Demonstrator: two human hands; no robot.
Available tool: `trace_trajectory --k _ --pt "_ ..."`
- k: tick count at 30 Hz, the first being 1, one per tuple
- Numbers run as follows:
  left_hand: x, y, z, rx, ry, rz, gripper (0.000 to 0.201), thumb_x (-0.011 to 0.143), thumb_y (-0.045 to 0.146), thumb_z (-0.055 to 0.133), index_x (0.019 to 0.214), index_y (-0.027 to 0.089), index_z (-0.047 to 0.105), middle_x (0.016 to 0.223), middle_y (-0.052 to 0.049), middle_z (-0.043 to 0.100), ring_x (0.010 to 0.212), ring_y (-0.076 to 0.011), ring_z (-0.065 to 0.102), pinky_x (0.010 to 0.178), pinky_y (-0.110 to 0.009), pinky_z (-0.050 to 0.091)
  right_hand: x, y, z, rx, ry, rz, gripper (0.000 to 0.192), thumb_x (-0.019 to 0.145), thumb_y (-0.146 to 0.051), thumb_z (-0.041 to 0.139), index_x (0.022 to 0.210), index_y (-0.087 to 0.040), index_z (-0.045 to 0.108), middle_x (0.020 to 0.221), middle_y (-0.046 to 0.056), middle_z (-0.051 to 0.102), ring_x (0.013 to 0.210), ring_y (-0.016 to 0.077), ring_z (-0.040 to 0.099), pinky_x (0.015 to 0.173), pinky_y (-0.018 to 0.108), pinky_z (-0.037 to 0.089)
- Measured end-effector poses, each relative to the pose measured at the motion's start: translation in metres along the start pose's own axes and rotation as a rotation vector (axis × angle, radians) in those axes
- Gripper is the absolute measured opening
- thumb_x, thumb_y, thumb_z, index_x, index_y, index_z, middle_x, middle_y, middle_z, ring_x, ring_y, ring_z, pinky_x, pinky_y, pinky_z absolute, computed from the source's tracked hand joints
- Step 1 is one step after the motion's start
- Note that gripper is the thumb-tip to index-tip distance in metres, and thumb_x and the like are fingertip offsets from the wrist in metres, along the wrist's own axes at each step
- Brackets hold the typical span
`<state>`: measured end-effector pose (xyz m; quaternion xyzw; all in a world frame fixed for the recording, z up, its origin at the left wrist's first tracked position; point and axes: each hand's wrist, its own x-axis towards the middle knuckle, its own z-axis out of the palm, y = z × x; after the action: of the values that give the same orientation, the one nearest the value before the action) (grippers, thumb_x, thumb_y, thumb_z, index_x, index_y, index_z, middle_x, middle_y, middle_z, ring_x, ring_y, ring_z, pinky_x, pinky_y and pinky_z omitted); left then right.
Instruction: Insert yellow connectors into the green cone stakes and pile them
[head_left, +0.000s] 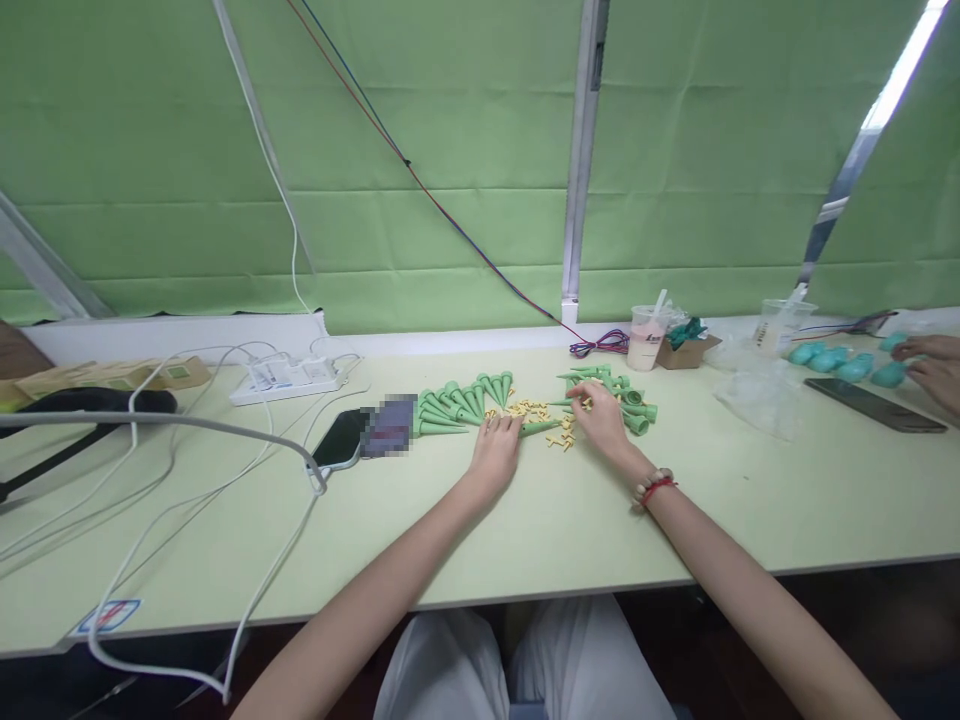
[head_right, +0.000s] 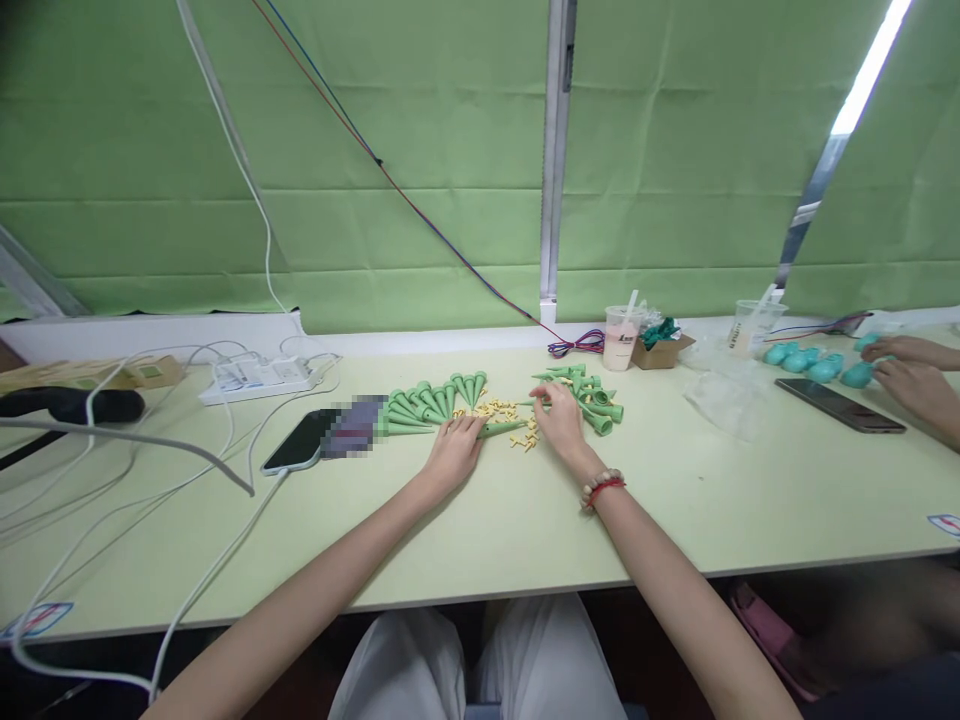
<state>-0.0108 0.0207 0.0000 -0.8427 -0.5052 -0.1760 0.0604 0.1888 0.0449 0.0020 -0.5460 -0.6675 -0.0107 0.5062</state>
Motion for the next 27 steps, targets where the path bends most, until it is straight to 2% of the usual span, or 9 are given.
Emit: trace_trajectory --k 3,6,9,13,21,24,27 --pt "0.002 -0.001 -0.005 -0.056 0.028 -0.036 0.042 0.078 0.006 0.042 0.117 0.018 0.052 0.111 -0.011 0.061 0.107 -0.0241 0.053 0.095 -0.041 0.035 -0.004 -0.008 0.001 -0.001 -0.092 -0.009 0.019 0.074 -0.015 0.045 0.08 -0.019 0.063 0.083 0.005 0.063 0.071 0.0181 0.058 0.066 0.03 0.044" --pt "0.002 0.004 -0.009 -0.254 0.158 -0.036 0.032 0.08 0.014 0.047 0.111 0.02 0.053 0.111 -0.009 0.061 0.106 -0.023 0.053 0.093 -0.04 0.036 -0.006 -0.011 0.001 -0.026 -0.161 0.009 0.02 0.074 -0.016 0.047 0.083 -0.021 0.064 0.086 0.004 0.066 0.064 0.0164 0.057 0.059 0.029 0.042" --pt "0.003 0.008 -0.011 -0.543 0.311 -0.072 0.03 0.08 0.022 0.053 0.109 0.019 0.052 0.11 -0.007 0.061 0.101 -0.0198 0.056 0.088 -0.035 0.042 -0.007 -0.011 0.001 -0.063 -0.196 0.018 0.021 0.075 -0.018 0.048 0.087 -0.021 0.066 0.088 0.003 0.068 0.065 0.0176 0.059 0.061 0.031 0.043" --pt "0.006 0.009 -0.012 -0.824 0.405 -0.218 0.033 0.073 0.025 0.061 0.104 0.018 0.053 0.108 -0.008 0.058 0.092 -0.0168 0.057 0.073 -0.028 0.047 -0.006 -0.009 0.001 -0.096 -0.199 0.064 0.022 0.077 -0.02 0.049 0.088 -0.021 0.068 0.085 0.005 0.071 0.073 0.0212 0.062 0.064 0.033 0.045" --pt "0.011 0.006 -0.014 -1.16 0.411 -0.468 0.042 0.072 0.044 0.061 0.103 0.017 0.055 0.095 -0.006 0.057 0.076 -0.0128 0.058 0.058 -0.023 0.046 -0.006 -0.004 0.003 -0.094 -0.292 0.083 0.022 0.074 -0.019 0.053 0.088 -0.016 0.069 0.079 0.008 0.072 0.068 0.0215 0.064 0.065 0.034 0.048" --pt "0.011 0.006 -0.015 -1.335 0.364 -0.51 0.047 0.072 0.048 0.06 0.105 0.017 0.049 0.084 -0.003 0.057 0.059 -0.0099 0.058 0.048 -0.021 0.042 -0.007 -0.004 0.008 -0.016 -0.348 0.085 0.021 0.074 -0.017 0.053 0.088 -0.015 0.069 0.075 0.008 0.071 0.065 0.019 0.064 0.066 0.031 0.049" --pt "0.011 0.007 -0.016 -1.452 0.318 -0.59 0.048 0.071 0.049 0.062 0.103 0.018 0.045 0.074 0.001 0.056 0.044 -0.0083 0.054 0.04 -0.021 0.037 -0.009 -0.009 0.011 0.098 -0.382 0.089 0.022 0.077 -0.019 0.052 0.09 -0.014 0.069 0.083 0.008 0.072 0.068 0.017 0.064 0.065 0.028 0.049"
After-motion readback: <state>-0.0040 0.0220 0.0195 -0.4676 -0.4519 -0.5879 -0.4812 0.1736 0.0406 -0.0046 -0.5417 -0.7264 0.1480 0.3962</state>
